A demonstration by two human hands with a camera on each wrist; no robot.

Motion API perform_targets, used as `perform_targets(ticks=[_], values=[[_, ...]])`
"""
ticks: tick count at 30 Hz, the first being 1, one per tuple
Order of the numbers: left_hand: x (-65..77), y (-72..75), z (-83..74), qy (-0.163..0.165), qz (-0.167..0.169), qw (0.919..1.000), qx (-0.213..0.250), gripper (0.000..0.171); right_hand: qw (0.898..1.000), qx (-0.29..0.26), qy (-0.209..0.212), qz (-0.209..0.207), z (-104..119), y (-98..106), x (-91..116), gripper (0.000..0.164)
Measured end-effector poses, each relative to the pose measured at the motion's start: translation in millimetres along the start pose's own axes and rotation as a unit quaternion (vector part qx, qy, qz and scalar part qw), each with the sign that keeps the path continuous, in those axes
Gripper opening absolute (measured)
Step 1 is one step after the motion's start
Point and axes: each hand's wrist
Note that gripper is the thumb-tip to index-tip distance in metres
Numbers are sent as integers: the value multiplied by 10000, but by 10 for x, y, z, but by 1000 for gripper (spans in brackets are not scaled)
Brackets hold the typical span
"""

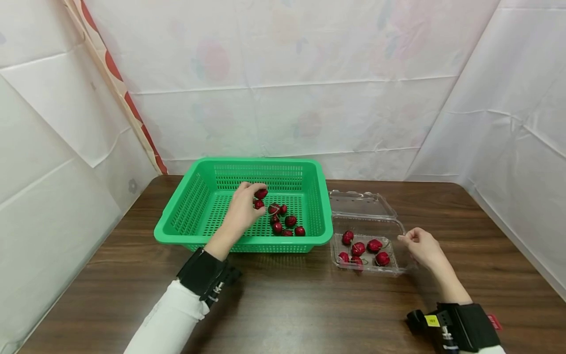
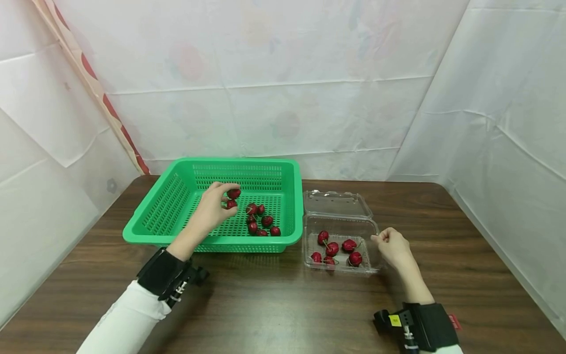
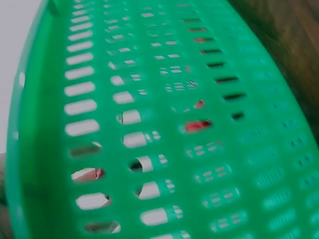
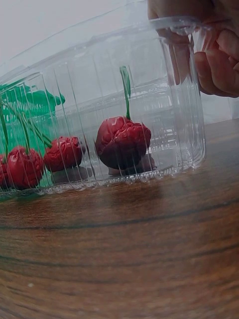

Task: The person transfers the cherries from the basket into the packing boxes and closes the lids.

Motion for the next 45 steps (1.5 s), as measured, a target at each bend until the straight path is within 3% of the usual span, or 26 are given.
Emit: perform_targets(ticks=[8, 14, 19, 32, 45], values=[[78, -38, -201, -640, -592, 9952, 436, 47, 10000, 44, 8, -43, -4, -6, 5, 26], [124, -95, -350, -1232, -977, 9856, 617, 46, 10000, 19, 13, -38, 1, -4, 6, 27], [165, -151, -476, -1615, -1107, 9780, 724, 45, 10000, 11, 16, -32, 1, -3, 4, 27], [208, -372, -799, -2212, -1066, 9659, 820, 47, 10000, 13, 13, 27, 0, 2, 1, 27], [192, -655, -1084, -2416, -392, 9680, 561, 47, 9999, 80, 70, 6, 2, 7, -5, 25]])
Point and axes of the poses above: each hand's wrist, its own x-axis away from the middle knuckle, its own y-axis out of the back of the hand, z = x × y, and after that the axes turned 15 degrees about z, right-handed
